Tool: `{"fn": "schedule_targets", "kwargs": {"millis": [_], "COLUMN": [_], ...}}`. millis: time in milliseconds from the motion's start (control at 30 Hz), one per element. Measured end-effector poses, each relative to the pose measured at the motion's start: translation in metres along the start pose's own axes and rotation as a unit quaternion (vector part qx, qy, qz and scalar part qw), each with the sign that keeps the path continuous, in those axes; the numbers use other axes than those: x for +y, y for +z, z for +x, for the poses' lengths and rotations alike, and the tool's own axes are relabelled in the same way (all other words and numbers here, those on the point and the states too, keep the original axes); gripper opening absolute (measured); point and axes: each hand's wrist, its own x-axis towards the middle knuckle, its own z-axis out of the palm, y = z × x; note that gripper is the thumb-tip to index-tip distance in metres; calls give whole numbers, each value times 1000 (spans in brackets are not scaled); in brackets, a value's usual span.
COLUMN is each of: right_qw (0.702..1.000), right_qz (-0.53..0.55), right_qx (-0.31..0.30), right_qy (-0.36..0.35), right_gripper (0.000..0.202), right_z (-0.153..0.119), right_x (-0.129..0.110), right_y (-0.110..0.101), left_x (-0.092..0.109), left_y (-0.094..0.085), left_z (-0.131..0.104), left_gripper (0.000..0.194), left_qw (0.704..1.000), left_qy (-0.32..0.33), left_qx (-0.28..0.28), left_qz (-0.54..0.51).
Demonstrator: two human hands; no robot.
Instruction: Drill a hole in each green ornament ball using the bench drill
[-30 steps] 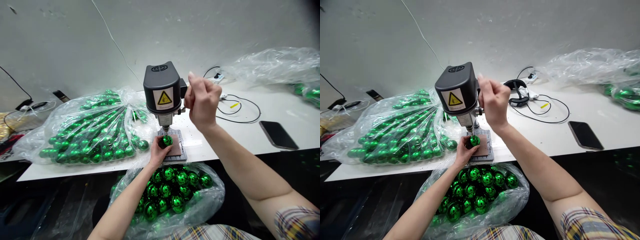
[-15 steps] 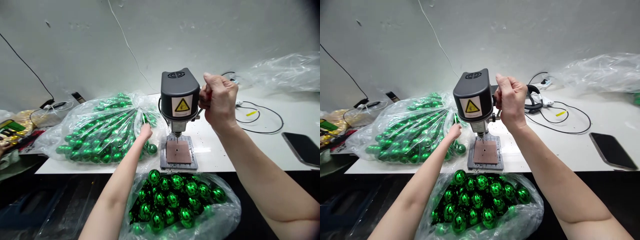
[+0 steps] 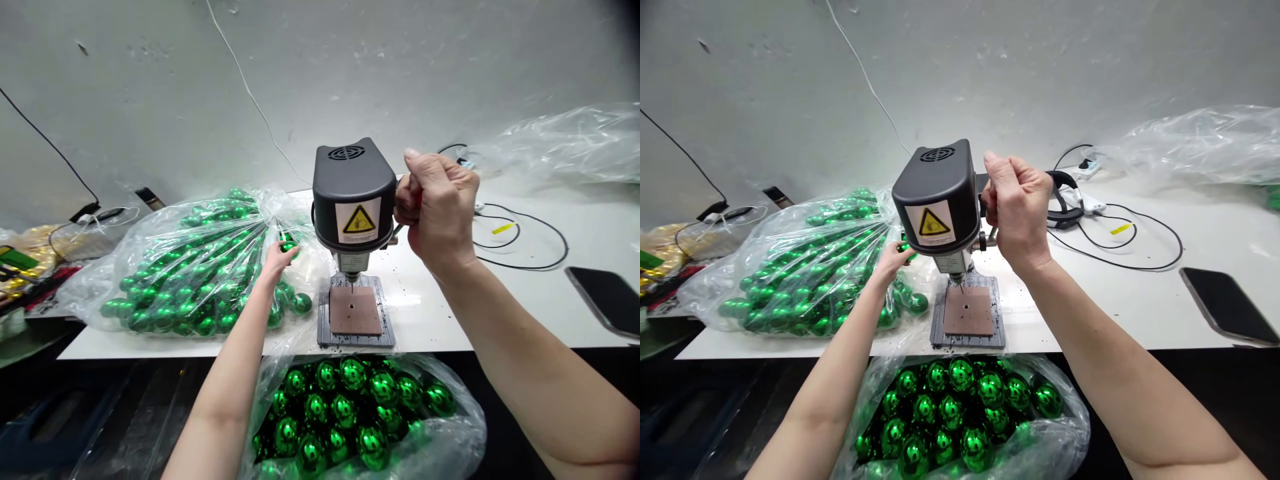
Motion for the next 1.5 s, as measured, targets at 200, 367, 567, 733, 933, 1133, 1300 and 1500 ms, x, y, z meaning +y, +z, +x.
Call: {"fn": "schedule_targets", "kwargs": {"millis": [200,367,567,733,933,1133,1300,1500], "right_qw": [999,999,999,999,1000,998,990,976], "right_qz": [26,27,24,32,6,-16,-20,-6], "right_qx": [28,10,25,20,5,-14,6,-18], "right_qy": [20,16,24,18,8,-60,-139,-217], "right_gripper": [47,51,55,58,60,57,52,53], "right_z": [-1,-1,0,0,1,-13,-39,-65], "right_x": [0,-1,-3,-2,1,0,4,20], "right_y": [2,2,4,3,1,-5,-10,-23], "left_x": [22,-3,-34,-49,-54,-59,-59,-58], "left_y": [-18,17,52,63,73,83,82,82], "left_z": [-89,-135,-136,-129,-138,-147,-147,-147], "left_gripper": [47,60,59,53,52,54,53,54], "left_qw": [969,976,990,989,976,980,981,980], "left_qy": [-106,-92,-8,45,130,123,113,116], "left_qx": [-119,-107,-111,-136,-114,-111,-122,-117], "left_qz": [-189,-165,-83,-16,130,108,104,109]}}
